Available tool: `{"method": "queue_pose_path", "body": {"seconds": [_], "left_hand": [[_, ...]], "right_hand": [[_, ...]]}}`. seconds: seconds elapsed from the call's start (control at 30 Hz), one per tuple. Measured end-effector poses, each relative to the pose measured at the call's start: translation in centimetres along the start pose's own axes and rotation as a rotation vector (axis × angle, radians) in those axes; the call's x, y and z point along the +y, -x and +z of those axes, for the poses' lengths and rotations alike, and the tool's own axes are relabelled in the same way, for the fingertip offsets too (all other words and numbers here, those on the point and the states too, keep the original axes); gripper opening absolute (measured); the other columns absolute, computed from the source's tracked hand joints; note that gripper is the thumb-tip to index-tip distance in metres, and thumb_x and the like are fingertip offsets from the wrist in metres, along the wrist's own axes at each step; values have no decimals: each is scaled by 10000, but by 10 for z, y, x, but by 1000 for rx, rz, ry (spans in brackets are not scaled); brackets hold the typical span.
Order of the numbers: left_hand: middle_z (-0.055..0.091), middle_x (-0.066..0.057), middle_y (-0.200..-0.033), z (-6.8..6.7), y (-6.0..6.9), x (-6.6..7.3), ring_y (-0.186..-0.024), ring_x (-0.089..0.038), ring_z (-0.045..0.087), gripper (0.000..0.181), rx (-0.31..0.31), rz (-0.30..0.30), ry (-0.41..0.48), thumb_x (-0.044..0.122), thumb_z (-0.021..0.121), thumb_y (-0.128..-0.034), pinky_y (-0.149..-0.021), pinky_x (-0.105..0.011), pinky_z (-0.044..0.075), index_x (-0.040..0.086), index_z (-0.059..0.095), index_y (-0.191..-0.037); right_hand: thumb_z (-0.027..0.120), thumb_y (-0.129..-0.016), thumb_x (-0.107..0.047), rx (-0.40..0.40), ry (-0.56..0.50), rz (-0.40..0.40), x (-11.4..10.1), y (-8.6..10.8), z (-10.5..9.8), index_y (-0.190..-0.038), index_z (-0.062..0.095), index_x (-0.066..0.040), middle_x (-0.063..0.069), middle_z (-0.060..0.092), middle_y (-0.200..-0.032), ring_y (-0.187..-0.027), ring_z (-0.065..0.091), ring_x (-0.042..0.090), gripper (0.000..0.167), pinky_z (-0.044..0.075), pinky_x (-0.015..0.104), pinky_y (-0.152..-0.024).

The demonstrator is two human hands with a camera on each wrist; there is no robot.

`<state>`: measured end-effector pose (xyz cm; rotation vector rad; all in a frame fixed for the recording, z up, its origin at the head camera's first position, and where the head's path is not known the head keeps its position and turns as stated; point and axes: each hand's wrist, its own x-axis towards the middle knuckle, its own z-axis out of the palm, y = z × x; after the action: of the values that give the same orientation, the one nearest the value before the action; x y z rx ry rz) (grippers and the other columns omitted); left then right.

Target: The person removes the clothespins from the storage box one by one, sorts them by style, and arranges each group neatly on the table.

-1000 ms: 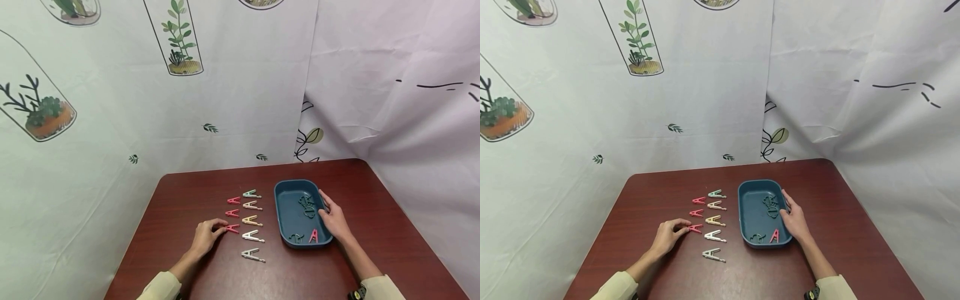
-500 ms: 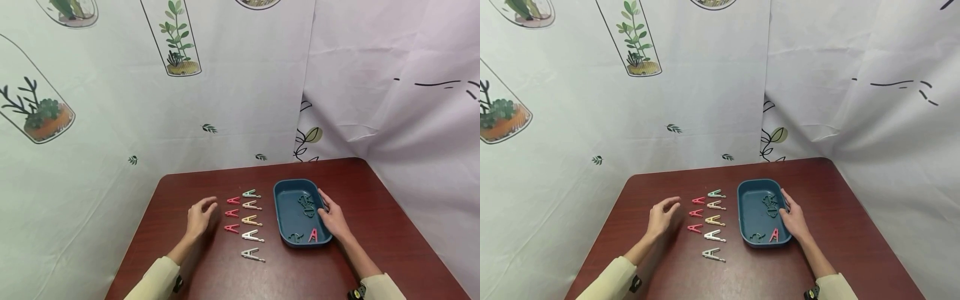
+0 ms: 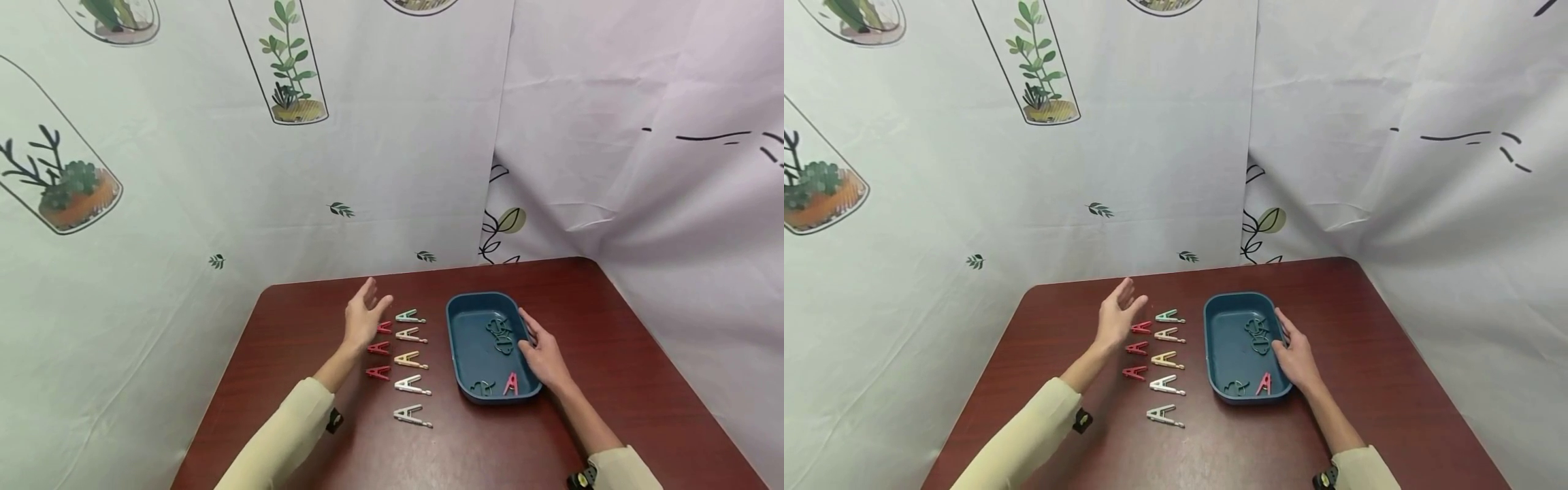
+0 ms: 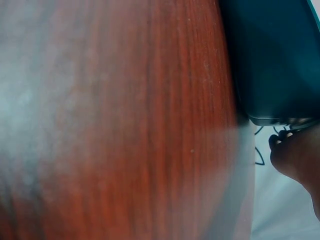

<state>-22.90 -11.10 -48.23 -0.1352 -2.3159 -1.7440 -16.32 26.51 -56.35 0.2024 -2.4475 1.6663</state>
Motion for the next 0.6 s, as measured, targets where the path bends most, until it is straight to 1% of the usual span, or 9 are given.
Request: {"method": "queue_pose_path", "body": {"seconds": [0.13, 0.27, 0.33, 0.47, 0.53, 0.6], "left_hand": [[510, -206, -1575, 34, 2, 13, -1441, -375, 511, 708, -63, 10, 59, 146, 793, -978, -1157, -514, 431, 19, 460, -1589], [538, -178, -1563, 67, 11, 22, -1437, -317, 528, 682, -132, 28, 91, 135, 789, -981, -1147, -479, 449, 11, 479, -1575], [548, -179, -1554, 83, 17, 26, -1431, -316, 535, 661, -166, 32, 115, 121, 783, -985, -1136, -448, 463, -1, 489, -1565], [562, -181, -1539, 111, 30, 28, -1422, -318, 545, 629, -222, 6, 152, 107, 774, -990, -1110, -375, 483, -9, 509, -1548], [573, -195, -1524, 123, 36, 28, -1407, -320, 560, 617, -237, -8, 156, 100, 777, -986, -1093, -350, 494, -19, 522, -1535], [595, -216, -1492, 134, 42, 27, -1378, -323, 587, 597, -240, -17, 158, 88, 788, -975, -1074, -339, 508, -42, 548, -1506]], "right_hand": [[486, -1000, 123, -1, -3, 2, -1, -1, -1, -1658, 289, 2, 297, 349, -1649, -1469, 399, 470, 698, 406, 86, -834], [487, -1002, 118, 1, 1, 0, -1, -2, 0, -1656, 289, 10, 302, 353, -1645, -1462, 404, 479, 691, 412, 83, -839], [487, -1002, 117, -2, 0, -5, -1, -2, 0, -1656, 284, 15, 307, 347, -1645, -1462, 399, 489, 692, 410, 91, -825], [488, -1007, 116, -1, 4, -7, -1, -1, 0, -1654, 287, 17, 303, 347, -1647, -1463, 401, 483, 685, 402, 64, -843], [488, -1010, 114, -1, 7, -4, -1, 0, -1, -1656, 284, 14, 301, 348, -1647, -1461, 405, 478, 685, 401, 63, -843], [488, -1014, 110, -1, 10, 0, -1, 0, -1, -1657, 283, 12, 297, 347, -1649, -1463, 403, 472, 682, 404, 69, -848]]}}
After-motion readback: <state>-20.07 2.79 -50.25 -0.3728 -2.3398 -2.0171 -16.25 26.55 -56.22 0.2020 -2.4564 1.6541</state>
